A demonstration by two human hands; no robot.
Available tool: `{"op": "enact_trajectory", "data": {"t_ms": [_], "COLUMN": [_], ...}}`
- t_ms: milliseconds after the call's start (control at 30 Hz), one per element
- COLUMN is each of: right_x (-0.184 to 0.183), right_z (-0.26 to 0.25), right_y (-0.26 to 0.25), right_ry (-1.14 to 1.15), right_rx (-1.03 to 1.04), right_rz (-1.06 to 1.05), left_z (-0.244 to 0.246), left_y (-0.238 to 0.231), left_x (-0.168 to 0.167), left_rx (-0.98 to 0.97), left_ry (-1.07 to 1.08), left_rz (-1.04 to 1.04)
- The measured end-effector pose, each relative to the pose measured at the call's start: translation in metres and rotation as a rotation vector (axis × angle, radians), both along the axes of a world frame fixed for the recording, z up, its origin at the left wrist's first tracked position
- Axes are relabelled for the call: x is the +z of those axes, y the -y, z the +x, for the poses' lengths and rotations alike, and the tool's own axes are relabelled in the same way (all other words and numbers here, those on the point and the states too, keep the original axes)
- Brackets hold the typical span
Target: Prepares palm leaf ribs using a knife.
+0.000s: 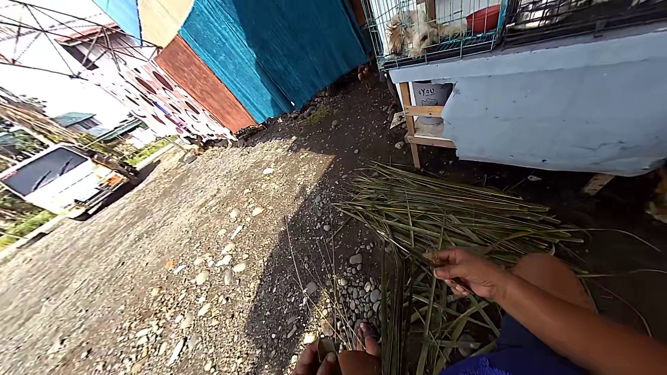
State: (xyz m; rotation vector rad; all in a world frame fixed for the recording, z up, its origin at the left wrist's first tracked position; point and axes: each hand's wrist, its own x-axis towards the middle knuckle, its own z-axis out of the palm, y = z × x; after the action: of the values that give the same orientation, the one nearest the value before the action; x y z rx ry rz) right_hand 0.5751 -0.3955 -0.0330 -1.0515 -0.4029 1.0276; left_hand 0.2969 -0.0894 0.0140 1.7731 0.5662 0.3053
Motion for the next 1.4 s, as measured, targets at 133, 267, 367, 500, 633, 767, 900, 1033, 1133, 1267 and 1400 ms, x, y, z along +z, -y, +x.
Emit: {"op": "enact_trajectory", "data": {"t_ms": [133, 267, 367, 500, 633, 767, 900, 1033, 1133, 1267, 1400], "right_x": [0.001, 0.006, 0.002, -0.013, -0.019, -0.012, -0.026, -0.024, -0.021, -0.018, -0.017], "right_z": [-0.034, -0.05, -0.057, -0.063, -0.06, -0.063, -0.071, -0.069, -0.062, -0.044, -0.024], "right_y": [-0.01, -0.008, -0.009, -0.009, -0.01, -0.014, -0.02, -0.019, -0.016, -0.01, 0.002], "right_ry": [-0.01, 0.002, 0.016, -0.045, -0.069, -0.033, -0.214, -0.327, -0.261, -0.193, -0.225], "right_rx": [0.213, 0.364, 0.424, 0.416, 0.385, 0.478, 0.424, 0.208, 0.133, -0.039, -0.15], "right_rz": [0.104, 0.161, 0.108, 0.052, 0.069, 0.027, 0.2, 0.297, 0.307, 0.382, 0.52], "left_z": [0.059, 0.092, 0.097, 0.09, 0.087, 0.088, 0.09, 0.09, 0.087, 0.08, 0.081], "left_y": [0.036, 0.081, 0.11, 0.118, 0.114, 0.118, 0.126, 0.129, 0.128, 0.126, 0.122], "left_x": [0.033, 0.041, 0.024, 0.001, 0.004, 0.008, 0.007, 0.003, 0.001, -0.007, -0.007], "left_rx": [-0.066, 0.002, 0.127, 0.23, 0.3, 0.285, 0.264, 0.208, 0.085, -0.24, -0.657], "left_ry": [0.041, 0.034, 0.004, 0.044, 0.091, 0.131, 0.127, 0.027, -0.054, -0.153, -0.429], "left_rz": [0.005, -0.262, -0.483, -0.569, -0.564, -0.585, -0.721, -0.713, -0.642, -0.363, 0.1]}}
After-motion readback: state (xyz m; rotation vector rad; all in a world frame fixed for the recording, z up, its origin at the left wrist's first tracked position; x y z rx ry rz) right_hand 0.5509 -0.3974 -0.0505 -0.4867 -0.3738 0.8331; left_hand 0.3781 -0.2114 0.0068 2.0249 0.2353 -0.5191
